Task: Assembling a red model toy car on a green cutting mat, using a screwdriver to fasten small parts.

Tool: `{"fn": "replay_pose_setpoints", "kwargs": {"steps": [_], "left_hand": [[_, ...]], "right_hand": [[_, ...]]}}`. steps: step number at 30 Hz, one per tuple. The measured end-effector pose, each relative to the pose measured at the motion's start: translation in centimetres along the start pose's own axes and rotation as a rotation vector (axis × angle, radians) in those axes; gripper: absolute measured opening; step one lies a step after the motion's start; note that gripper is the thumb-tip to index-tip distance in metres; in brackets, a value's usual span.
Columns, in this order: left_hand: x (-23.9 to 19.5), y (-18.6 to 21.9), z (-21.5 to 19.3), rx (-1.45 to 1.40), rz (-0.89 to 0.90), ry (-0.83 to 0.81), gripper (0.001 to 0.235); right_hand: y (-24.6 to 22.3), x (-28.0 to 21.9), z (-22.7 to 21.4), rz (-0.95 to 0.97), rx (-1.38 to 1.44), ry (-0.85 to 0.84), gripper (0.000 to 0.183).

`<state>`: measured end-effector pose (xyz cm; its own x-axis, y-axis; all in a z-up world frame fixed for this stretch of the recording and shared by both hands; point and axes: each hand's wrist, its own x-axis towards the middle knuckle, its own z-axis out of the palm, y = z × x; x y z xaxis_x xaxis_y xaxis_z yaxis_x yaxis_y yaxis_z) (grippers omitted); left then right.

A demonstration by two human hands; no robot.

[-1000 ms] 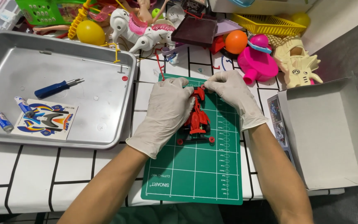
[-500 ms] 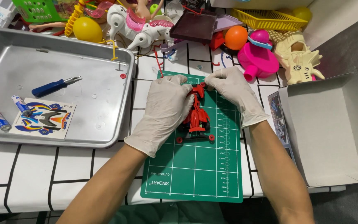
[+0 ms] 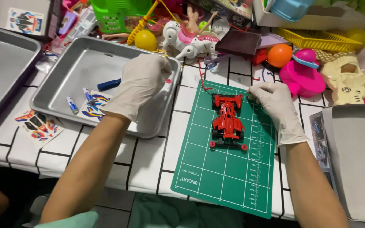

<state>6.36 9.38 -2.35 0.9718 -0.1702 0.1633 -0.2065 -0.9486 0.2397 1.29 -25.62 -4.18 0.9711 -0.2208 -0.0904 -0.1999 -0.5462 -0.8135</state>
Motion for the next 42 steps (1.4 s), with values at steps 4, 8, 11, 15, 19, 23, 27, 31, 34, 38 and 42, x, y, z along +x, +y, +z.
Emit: {"fn": "replay_pose_setpoints", "kwargs": {"steps": [4,8,11,15,19,23,27,31,34,38,42], "left_hand": [[-0.5,-1.5,1.0,-0.023,-0.063,-0.059,0.02],[-0.1,-0.5,1.8,-0.066,-0.04,-0.072,0.018],[0.4,-0.1,2.6,-0.017,-0.042,-0.107,0.017],[0.1,0.9,1.6,-0.026,-0.063,-0.149,0.018],[0.5,0.2,2.2,-0.024,-0.066,-0.132,0.017],[0.2,0.4,0.7,-0.064,-0.107,-0.146,0.017],[-0.7,3.7,-1.7,-0.349,-0.115,-0.071,0.019],[0.0,7.6,0.8,-0.486,-0.06,-0.133,0.019],[1.5,8.4,3.9,-0.476,0.021,-0.206,0.02],[2.6,8.9,5.9,-0.444,0.042,-0.24,0.019],[2.9,8.8,6.3,-0.409,0.067,-0.245,0.018]], "right_hand": [[0.4,-0.2,0.1,-0.021,0.025,0.017,0.017],[1.2,0.1,0.0,-0.033,0.04,0.016,0.015],[1.0,-0.2,-0.1,-0.04,0.049,0.019,0.014],[0.6,-0.3,-0.3,-0.037,0.045,0.014,0.013],[1.4,0.4,-0.2,-0.049,0.042,0.018,0.013],[1.4,0.5,0.0,-0.045,0.048,0.002,0.012],[2.0,0.6,0.0,-0.055,0.056,-0.005,0.014],[2.1,0.7,-0.2,-0.08,0.038,-0.017,0.014],[1.9,0.4,-0.4,-0.094,0.035,-0.025,0.015],[1.7,0.3,-0.6,-0.076,0.021,-0.023,0.014],[2.0,0.6,-0.6,-0.067,0.019,-0.031,0.013]]}}
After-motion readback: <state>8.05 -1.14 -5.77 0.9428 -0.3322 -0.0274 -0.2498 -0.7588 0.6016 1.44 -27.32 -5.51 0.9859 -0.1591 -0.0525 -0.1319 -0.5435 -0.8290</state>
